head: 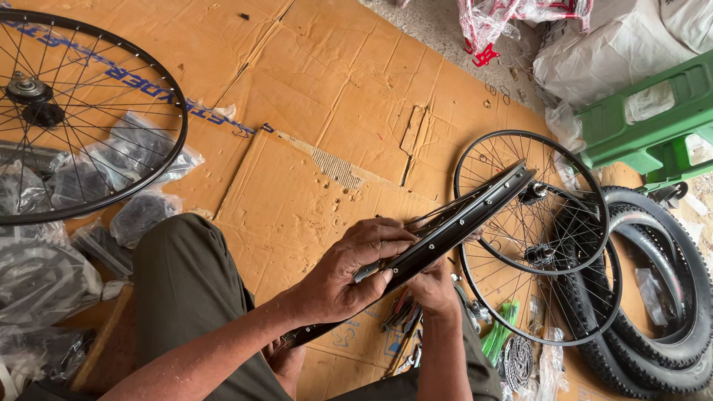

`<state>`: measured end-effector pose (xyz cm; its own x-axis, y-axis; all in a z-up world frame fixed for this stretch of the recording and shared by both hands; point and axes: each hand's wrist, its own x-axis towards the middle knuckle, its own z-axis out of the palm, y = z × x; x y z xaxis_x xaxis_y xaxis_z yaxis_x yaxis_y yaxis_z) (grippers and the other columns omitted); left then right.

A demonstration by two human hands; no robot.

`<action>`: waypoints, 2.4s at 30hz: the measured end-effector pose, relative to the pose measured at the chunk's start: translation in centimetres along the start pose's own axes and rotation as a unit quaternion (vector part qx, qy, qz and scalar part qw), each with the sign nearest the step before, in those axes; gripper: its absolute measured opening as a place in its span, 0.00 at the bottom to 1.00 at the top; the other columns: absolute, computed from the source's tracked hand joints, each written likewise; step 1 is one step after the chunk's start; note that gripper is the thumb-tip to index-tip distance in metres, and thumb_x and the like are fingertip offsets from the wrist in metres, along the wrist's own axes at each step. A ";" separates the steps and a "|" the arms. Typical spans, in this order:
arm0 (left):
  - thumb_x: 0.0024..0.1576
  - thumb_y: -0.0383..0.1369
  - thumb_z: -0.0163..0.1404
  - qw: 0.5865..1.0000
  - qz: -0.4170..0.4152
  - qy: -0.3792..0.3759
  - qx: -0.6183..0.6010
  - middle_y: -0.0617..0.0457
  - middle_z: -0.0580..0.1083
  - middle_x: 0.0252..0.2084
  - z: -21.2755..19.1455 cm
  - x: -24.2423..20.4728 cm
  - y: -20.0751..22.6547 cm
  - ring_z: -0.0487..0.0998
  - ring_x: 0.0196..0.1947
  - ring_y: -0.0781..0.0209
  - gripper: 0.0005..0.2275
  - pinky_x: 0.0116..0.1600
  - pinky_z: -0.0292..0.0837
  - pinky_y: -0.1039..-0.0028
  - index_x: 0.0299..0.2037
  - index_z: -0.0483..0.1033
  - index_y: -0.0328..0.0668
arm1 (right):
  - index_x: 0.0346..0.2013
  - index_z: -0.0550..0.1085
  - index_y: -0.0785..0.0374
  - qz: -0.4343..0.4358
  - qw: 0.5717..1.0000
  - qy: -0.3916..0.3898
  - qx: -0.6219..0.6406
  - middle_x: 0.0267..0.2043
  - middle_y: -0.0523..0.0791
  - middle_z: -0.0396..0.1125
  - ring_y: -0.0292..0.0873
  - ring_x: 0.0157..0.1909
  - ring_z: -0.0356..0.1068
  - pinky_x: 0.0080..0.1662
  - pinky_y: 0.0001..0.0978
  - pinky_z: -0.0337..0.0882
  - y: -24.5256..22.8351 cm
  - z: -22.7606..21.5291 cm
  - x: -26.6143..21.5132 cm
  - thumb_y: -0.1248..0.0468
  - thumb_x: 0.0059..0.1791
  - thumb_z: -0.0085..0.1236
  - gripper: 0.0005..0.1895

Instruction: The person sits on the floor and installs a black rim strip into a bicycle wheel rim by hand. They rotate the wheel to feed the strip into the rim channel, ensuring it covers the spoke holes. The person works on a single wheel while other bicycle parts are visible nearby.

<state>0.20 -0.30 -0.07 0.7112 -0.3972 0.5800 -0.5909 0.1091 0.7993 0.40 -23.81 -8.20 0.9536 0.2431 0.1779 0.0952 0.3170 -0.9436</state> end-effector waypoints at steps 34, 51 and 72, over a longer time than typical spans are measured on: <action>0.72 0.33 0.40 0.994 -0.010 -0.040 0.100 0.40 0.60 0.75 -2.0 -1.6 0.4 0.58 0.78 0.43 0.18 0.79 0.55 0.54 0.72 0.65 0.46 | 0.48 0.82 0.70 -0.042 0.994 0.037 -0.089 0.44 0.50 0.76 0.42 0.47 0.72 0.49 0.33 0.72 -0.5 6.6 -3.0 0.61 0.52 0.68 0.15; 0.75 0.39 0.43 0.993 -0.075 -0.038 0.086 0.46 0.60 0.74 -1.8 -2.6 1.1 0.63 0.75 0.54 0.18 0.75 0.63 0.66 0.74 0.65 0.51 | 0.49 0.77 0.68 -0.063 0.998 0.003 -0.030 0.48 0.48 0.73 0.41 0.51 0.71 0.53 0.32 0.73 -3.1 7.6 -2.2 0.68 0.49 0.69 0.15; 0.72 0.40 0.41 0.983 -0.034 -0.024 0.177 0.41 0.66 0.71 -2.2 -2.2 1.0 0.64 0.74 0.46 0.20 0.76 0.59 0.59 0.71 0.65 0.41 | 0.46 0.77 0.65 -0.216 0.956 0.066 -0.189 0.50 0.51 0.75 0.50 0.50 0.76 0.51 0.40 0.74 -1.7 8.8 -2.0 0.64 0.51 0.63 0.11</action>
<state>-1.11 2.65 -0.19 0.7395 -0.4356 0.5132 -0.6447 -0.2387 0.7262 -4.21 -16.81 -4.53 0.8273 0.0379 0.5605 0.5608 0.0023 -0.8280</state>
